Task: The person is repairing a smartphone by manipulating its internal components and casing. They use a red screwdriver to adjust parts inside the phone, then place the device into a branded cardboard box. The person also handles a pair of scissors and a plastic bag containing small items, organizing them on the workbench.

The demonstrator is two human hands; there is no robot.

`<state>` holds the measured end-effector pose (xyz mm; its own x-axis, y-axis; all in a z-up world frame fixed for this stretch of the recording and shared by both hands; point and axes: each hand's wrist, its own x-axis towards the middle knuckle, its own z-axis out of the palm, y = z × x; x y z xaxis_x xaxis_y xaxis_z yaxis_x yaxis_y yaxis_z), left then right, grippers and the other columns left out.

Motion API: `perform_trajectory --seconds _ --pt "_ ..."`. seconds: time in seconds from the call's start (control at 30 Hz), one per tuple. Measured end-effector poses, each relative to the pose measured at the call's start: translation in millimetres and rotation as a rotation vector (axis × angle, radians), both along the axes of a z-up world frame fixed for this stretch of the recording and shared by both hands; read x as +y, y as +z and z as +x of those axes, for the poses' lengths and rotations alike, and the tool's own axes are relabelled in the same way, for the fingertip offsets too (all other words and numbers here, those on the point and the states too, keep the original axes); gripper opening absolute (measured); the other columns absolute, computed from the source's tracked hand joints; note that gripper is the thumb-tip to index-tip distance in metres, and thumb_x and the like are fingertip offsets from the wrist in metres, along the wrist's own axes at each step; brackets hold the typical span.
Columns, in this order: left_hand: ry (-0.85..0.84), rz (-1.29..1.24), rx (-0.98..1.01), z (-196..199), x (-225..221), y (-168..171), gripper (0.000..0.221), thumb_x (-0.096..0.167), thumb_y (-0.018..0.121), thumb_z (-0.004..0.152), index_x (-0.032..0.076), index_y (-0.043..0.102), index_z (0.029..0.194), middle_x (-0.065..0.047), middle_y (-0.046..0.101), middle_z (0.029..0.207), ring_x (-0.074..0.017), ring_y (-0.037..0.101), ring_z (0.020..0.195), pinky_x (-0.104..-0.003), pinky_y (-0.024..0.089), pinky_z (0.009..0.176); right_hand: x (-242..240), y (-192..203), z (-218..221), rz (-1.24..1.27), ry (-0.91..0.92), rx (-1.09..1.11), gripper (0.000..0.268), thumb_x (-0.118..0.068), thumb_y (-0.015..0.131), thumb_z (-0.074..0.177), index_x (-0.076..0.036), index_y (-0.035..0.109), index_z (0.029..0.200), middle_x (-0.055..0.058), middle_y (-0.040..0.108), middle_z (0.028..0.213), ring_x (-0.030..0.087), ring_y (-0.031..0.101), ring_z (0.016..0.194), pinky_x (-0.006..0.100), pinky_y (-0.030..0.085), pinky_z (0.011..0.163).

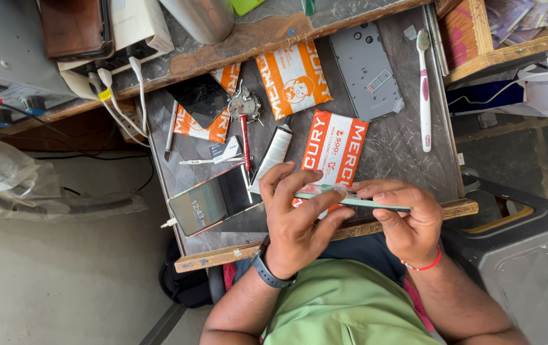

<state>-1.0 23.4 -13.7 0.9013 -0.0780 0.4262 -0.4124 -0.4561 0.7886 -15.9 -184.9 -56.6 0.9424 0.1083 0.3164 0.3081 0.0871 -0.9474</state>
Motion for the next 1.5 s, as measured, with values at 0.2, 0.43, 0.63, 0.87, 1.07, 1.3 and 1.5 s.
perform_trajectory --seconds 0.2,0.43,0.63,0.87,1.07,1.3,1.5 --pt "0.023 0.055 -0.026 -1 -8 1 0.025 0.016 0.088 0.08 0.017 0.077 0.102 -0.004 0.066 0.12 -0.0383 0.045 0.134 -0.053 0.032 0.12 -2 9 3 -0.101 -0.02 -0.051 0.013 -0.01 0.067 0.102 -0.005 0.059 0.11 0.019 0.073 0.11 0.035 0.075 0.111 0.044 0.062 0.099" --pt "0.012 0.326 -0.181 -3 -20 17 0.025 0.025 0.084 0.089 0.022 0.079 0.113 0.009 0.071 0.107 -0.0217 0.064 0.115 -0.058 -0.004 0.125 -8 12 4 -0.051 0.049 -0.057 0.019 -0.019 0.062 0.106 -0.003 0.057 0.114 0.02 0.073 0.112 0.037 0.074 0.113 0.044 0.061 0.1" --pt "-0.058 0.232 -0.137 -7 -28 18 0.028 0.023 0.084 0.088 0.018 0.077 0.114 0.003 0.071 0.107 -0.0198 0.065 0.11 -0.058 -0.004 0.123 -8 8 -4 -0.043 -0.009 -0.098 0.021 -0.021 0.056 0.11 -0.002 0.058 0.117 0.021 0.071 0.116 0.036 0.073 0.114 0.045 0.062 0.1" --pt "-0.066 0.084 -0.138 -8 -37 11 0.02 0.011 0.084 0.085 0.014 0.074 0.102 0.002 0.069 0.103 -0.017 0.068 0.102 -0.055 0.008 0.125 -8 11 -6 -0.129 -0.048 -0.157 0.016 -0.017 0.057 0.109 -0.003 0.062 0.115 0.018 0.071 0.111 0.035 0.074 0.111 0.043 0.064 0.096" --pt "-0.078 0.02 -0.105 -6 -37 13 0.019 0.009 0.082 0.084 0.014 0.073 0.099 0.001 0.07 0.1 -0.0175 0.067 0.099 -0.049 0.019 0.122 -4 25 -3 -0.233 -0.098 -0.205 0.011 -0.013 0.06 0.108 -0.003 0.063 0.113 0.016 0.072 0.107 0.036 0.075 0.109 0.044 0.064 0.095" --pt "-0.041 -0.368 0.091 -9 -33 0 0.012 0.007 0.074 0.094 0.006 0.068 0.104 -0.006 0.07 0.1 -0.0196 0.068 0.096 -0.042 0.038 0.116 0 46 0 -0.145 -0.142 -0.16 0.045 -0.024 0.073 0.094 0.005 0.05 0.12 0.024 0.065 0.112 0.035 0.07 0.106 0.046 0.063 0.091" --pt "-0.118 -0.582 0.288 -10 -29 0 0.023 0.01 0.066 0.098 -0.004 0.065 0.118 -0.013 0.061 0.109 -0.0243 0.061 0.101 -0.034 0.05 0.095 10 33 3 -0.061 -0.065 -0.102 0.022 -0.013 0.066 0.106 -0.002 0.059 0.124 0.021 0.073 0.122 0.031 0.074 0.118 0.041 0.062 0.104"
